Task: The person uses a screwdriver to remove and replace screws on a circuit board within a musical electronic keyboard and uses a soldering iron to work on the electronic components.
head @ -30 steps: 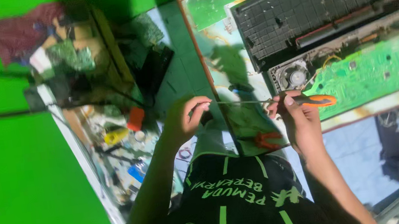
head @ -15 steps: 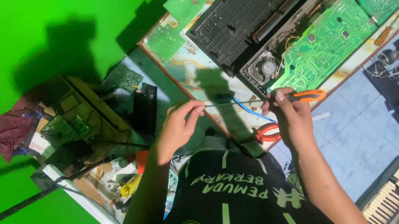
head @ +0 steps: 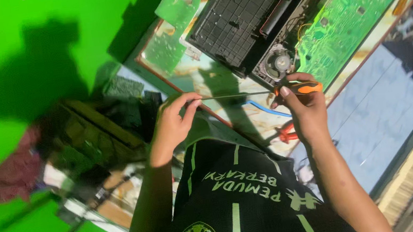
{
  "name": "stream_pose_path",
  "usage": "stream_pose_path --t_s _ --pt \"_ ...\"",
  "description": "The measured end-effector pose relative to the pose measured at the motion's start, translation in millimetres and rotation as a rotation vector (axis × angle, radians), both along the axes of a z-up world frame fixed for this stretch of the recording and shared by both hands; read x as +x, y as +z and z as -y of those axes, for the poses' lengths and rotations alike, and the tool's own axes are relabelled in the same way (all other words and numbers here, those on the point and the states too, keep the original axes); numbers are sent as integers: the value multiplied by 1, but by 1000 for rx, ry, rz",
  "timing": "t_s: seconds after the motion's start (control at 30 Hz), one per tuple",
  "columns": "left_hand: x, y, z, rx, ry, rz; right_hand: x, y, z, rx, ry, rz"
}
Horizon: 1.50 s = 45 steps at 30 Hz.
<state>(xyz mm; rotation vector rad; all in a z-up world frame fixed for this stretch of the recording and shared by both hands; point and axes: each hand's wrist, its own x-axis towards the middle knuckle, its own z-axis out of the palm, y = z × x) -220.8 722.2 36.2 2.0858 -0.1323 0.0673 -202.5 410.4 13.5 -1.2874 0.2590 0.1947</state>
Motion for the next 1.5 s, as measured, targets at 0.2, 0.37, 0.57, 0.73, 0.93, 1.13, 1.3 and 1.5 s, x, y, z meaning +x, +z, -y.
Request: stream_pose_path --t_s 0.2,0.37,0.57,0.73,0.93,1.13,1.3,1.5 --pt "75 -16 -63 0 -280 -32 -19 -29 -63 -123 -356 102" --pt "106 -14 -105 55 -413 -12 -32 -34 -100 -346 -317 46" --pt "133 -43 -103 90 -511 -183 -34 -24 -110 -769 -156 -5" --pt "142 -55 -95 111 -578 -88 -26 -25 -107 -984 -31 114" --pt "149 -60 -95 143 -548 -200 -8 -39 -101 -1112 55 224" --pt "158 -91 -99 149 -568 -96 12 -74 -101 -1253 246 313" --pt "166 -122 -110 234 -663 -51 22 -98 -103 -1595 335 355" --pt "171 -152 -108 429 -807 73 24 -120 -112 -1599 309 180"
